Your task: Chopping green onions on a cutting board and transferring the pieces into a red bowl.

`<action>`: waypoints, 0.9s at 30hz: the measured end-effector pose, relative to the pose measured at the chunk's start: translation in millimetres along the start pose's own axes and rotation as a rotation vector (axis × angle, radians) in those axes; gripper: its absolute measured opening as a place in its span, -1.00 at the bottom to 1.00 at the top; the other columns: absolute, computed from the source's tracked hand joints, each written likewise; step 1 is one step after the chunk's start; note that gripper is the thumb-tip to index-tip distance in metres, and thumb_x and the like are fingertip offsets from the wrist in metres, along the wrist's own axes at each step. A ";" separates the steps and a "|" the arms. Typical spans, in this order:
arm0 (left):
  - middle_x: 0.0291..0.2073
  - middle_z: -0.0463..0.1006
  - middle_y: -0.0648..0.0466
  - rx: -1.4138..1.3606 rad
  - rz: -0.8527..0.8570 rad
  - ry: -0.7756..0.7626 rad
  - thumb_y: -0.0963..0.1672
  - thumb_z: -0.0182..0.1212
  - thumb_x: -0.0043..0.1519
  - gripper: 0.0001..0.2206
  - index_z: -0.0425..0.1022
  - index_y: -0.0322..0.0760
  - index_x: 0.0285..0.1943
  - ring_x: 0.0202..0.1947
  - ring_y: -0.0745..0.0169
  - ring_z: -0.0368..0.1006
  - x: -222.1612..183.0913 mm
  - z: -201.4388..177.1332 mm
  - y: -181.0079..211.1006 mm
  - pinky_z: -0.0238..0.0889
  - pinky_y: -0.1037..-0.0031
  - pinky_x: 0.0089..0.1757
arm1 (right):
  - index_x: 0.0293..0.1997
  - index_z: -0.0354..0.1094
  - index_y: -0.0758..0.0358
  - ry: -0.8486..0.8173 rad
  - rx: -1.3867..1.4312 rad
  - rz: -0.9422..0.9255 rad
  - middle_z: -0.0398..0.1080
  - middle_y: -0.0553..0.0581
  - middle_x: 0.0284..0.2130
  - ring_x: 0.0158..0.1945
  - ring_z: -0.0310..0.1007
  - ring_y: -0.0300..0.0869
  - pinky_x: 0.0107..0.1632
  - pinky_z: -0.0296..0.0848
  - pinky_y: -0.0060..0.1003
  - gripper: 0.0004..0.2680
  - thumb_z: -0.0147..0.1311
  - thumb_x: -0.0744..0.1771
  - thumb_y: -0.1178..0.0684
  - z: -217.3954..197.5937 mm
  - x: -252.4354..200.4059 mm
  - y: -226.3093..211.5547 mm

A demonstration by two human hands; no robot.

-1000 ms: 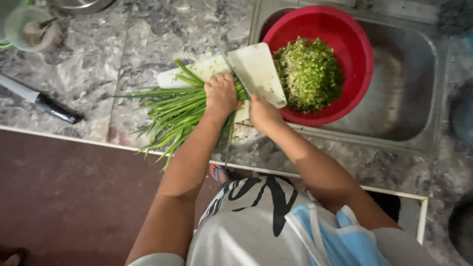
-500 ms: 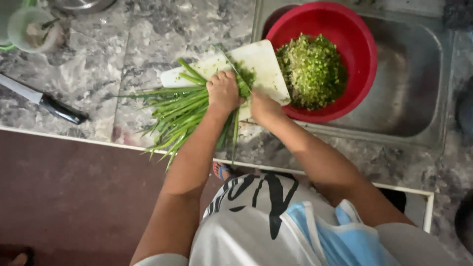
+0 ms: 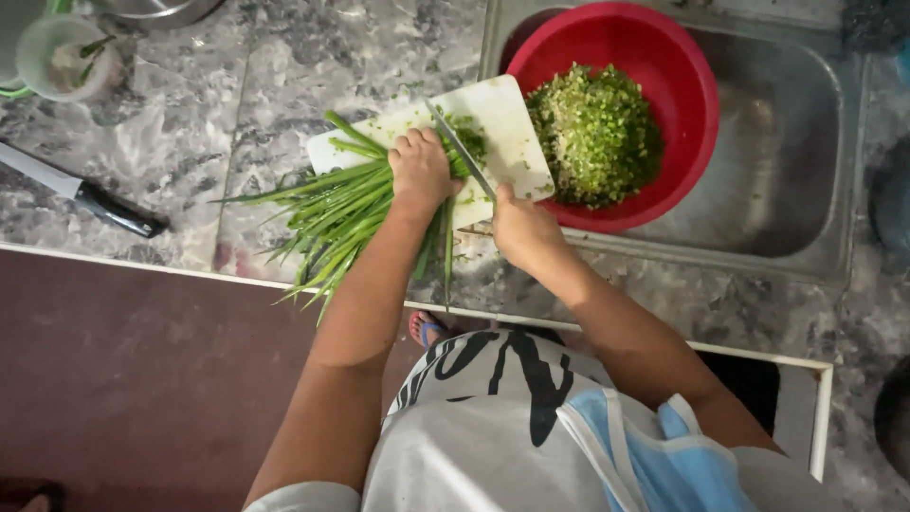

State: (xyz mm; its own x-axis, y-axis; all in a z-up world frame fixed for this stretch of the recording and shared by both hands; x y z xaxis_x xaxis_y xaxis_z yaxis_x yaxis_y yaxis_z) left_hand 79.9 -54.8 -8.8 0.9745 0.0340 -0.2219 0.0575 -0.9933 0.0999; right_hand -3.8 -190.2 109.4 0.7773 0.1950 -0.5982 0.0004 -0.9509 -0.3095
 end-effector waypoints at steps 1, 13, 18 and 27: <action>-0.13 0.22 -0.08 0.001 0.001 -0.007 0.11 0.46 -0.24 -0.20 0.11 -0.38 0.02 -0.03 -0.12 0.15 -1.3 -1.9 -0.4 0.08 0.11 -0.05 | 0.07 -0.01 0.38 -0.006 0.003 0.002 0.38 0.53 -0.29 -0.15 0.39 0.35 -0.12 0.35 0.25 -0.74 -0.36 0.30 0.11 4.2 3.5 2.6; -0.11 0.20 -0.10 -0.022 0.011 -0.107 0.09 0.49 -0.25 -0.19 0.09 -0.38 0.02 -0.02 -0.13 0.11 2.2 -5.7 -1.0 0.09 0.16 -0.07 | 0.10 -0.04 0.38 -0.025 -0.005 -0.053 0.36 0.45 -0.23 -0.09 0.38 0.29 -0.10 0.32 0.27 -0.73 -0.41 0.30 0.14 -6.4 32.1 -21.4; -0.11 0.20 -0.09 -0.041 0.001 -0.127 0.09 0.50 -0.25 -0.18 0.09 -0.39 0.02 -0.02 -0.14 0.11 6.9 1.7 -1.2 0.09 0.15 -0.07 | 0.06 0.02 0.44 -0.096 0.060 -0.011 0.35 0.54 -0.22 -0.09 0.37 0.34 -0.11 0.31 0.32 -0.73 -0.28 0.28 0.14 6.0 17.1 -5.4; -0.19 0.29 -0.09 0.018 -0.002 0.067 0.12 0.50 -0.35 -0.23 0.18 -0.30 -0.09 -0.10 -0.10 0.20 -2.9 4.4 1.0 0.18 0.20 -0.18 | 0.14 -0.03 0.47 -0.095 0.105 0.063 0.26 0.58 -0.07 0.04 0.27 0.33 0.00 0.24 0.31 -0.72 -0.41 0.31 0.21 -2.0 35.8 -21.6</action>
State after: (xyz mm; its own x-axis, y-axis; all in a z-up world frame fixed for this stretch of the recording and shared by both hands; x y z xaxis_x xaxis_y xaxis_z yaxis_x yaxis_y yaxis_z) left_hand 76.2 -56.4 -12.3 0.9868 0.0431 -0.1562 0.0564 -0.9950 0.0822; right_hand 25.3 -163.1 96.1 0.7105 0.1627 -0.6846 -0.1157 -0.9327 -0.3417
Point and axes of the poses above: each hand's wrist, its own x-axis towards the middle knuckle, its own z-axis out of the palm, y = z × x, the point moved 3 cm from there along x, towards the middle knuckle
